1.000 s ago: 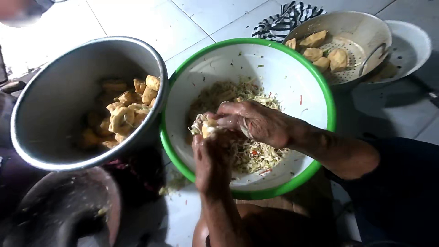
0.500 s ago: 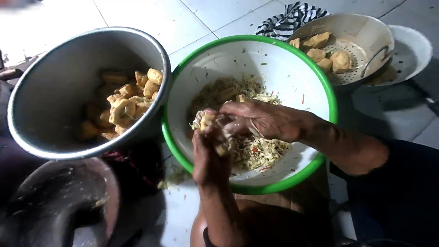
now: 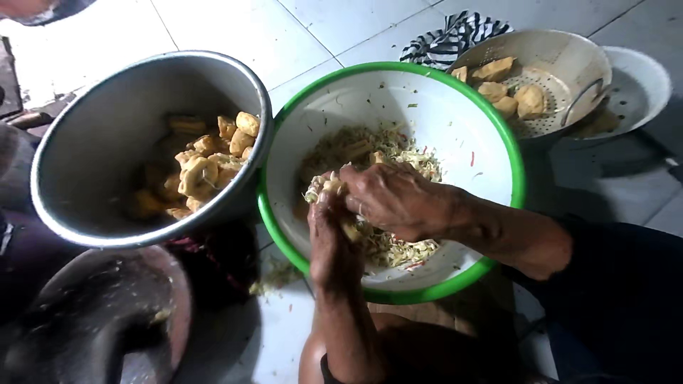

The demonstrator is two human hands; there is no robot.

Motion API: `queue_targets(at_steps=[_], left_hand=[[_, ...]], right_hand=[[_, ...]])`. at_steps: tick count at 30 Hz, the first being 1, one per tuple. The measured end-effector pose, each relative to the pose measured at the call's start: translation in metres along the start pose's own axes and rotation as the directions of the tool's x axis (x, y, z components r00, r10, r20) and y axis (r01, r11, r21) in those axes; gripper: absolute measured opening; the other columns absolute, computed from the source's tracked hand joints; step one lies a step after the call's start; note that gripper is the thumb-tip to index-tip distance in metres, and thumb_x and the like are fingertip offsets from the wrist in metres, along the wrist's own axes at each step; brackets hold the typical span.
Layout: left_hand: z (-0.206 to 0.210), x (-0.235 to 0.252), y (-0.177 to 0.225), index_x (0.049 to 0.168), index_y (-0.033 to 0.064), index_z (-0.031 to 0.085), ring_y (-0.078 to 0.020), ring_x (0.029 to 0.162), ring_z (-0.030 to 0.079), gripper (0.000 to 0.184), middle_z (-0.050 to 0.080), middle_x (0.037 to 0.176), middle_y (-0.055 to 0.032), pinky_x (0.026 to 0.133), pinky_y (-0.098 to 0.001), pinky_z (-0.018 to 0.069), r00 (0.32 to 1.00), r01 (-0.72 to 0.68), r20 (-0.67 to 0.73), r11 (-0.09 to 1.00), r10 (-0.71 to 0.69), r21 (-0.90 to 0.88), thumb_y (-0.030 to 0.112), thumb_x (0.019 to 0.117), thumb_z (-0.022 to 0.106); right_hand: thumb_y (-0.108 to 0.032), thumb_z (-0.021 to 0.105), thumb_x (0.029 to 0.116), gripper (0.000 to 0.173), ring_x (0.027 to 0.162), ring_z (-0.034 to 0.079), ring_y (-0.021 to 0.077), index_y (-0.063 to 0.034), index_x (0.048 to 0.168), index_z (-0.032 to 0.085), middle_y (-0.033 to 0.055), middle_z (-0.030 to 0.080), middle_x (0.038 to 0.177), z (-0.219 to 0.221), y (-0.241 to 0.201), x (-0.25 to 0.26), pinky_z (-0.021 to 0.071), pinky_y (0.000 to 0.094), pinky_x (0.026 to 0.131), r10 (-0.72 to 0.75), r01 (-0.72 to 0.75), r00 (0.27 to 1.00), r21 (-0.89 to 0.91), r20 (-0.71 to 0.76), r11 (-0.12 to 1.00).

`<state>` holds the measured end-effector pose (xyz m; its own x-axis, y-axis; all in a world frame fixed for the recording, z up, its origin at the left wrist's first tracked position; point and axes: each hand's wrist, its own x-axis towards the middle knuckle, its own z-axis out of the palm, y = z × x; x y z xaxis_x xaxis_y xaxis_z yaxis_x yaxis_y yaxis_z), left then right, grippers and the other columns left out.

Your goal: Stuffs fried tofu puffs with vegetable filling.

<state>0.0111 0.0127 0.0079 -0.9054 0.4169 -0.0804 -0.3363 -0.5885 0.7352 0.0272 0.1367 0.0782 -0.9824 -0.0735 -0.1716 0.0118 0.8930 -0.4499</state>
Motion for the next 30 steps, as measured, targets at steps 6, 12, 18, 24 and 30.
queue_targets(at_steps=[6, 12, 18, 24, 30], left_hand=[[0.005, -0.001, 0.0, 0.107, 0.0198, 0.062, -0.0023, 0.084, 0.069, 0.03, 0.07, 0.091, 0.0067, 0.072, -0.0221, 0.0602, 0.999, -0.029, -0.033, 0.998, 0.027, -0.057, 0.032, 0.1095, 0.035], [-0.003, 0.0, -0.003, 0.116, 0.0193, 0.062, -0.0016, 0.095, 0.066, 0.024, 0.069, 0.101, 0.0074, 0.083, -0.0226, 0.0572, 0.995, -0.098, 0.039, 0.995, 0.097, 0.028, 0.032, 0.1072, 0.044], [0.0, 0.0, -0.003, 0.112, 0.0202, 0.058, 0.0027, 0.076, 0.064, 0.018, 0.066, 0.086, 0.0101, 0.066, -0.0163, 0.0553, 0.998, -0.058, 0.034, 0.983, 0.053, 0.173, 0.028, 0.1075, 0.043], [-0.001, 0.002, -0.004, 0.104, 0.0177, 0.065, -0.0026, 0.086, 0.067, 0.025, 0.069, 0.093, 0.0059, 0.074, -0.0212, 0.0585, 0.997, -0.076, 0.026, 0.996, 0.074, 0.045, 0.026, 0.107, 0.042], [0.006, -0.003, -0.002, 0.109, 0.0206, 0.059, 0.0023, 0.077, 0.064, 0.028, 0.065, 0.087, 0.01, 0.066, -0.016, 0.055, 1.0, -0.006, 0.028, 0.977, 0.0, 0.213, 0.029, 0.1092, 0.032]], right_hand=[[-0.032, 0.05, 0.1078, 0.031, 0.075, 0.064, 0.0137, -0.006, 0.113, 0.065, 0.0053, 0.065, 0.086, 0.006, 0.023, -0.005, 0.0537, 0.0337, 0.069, -0.099, 0.139, 0.985, 0.302, -0.144, 0.943], [-0.021, 0.054, 0.1027, 0.022, 0.069, 0.067, 0.0303, -0.0028, 0.111, 0.061, 0.0113, 0.063, 0.075, 0.019, 0.0, -0.001, 0.051, 0.046, 0.057, -0.059, 0.051, 0.971, -0.038, -0.234, 0.998], [-0.02, 0.051, 0.1051, 0.018, 0.073, 0.067, 0.0301, -0.0039, 0.106, 0.06, 0.0117, 0.062, 0.078, 0.015, 0.006, 0.006, 0.0507, 0.0469, 0.061, -0.013, 0.016, 0.988, 0.014, -0.153, 1.0], [-0.033, 0.053, 0.1064, 0.03, 0.08, 0.064, 0.0128, -0.007, 0.118, 0.062, 0.0059, 0.065, 0.09, 0.002, 0.037, -0.011, 0.0544, 0.0319, 0.073, -0.159, 0.155, 0.987, 0.371, -0.02, 0.916], [-0.022, 0.057, 0.102, 0.028, 0.066, 0.066, 0.025, -0.0036, 0.123, 0.06, 0.0071, 0.063, 0.073, 0.015, 0.015, -0.024, 0.0521, 0.0418, 0.058, -0.07, 0.061, 0.984, -0.055, -0.165, 0.997]])
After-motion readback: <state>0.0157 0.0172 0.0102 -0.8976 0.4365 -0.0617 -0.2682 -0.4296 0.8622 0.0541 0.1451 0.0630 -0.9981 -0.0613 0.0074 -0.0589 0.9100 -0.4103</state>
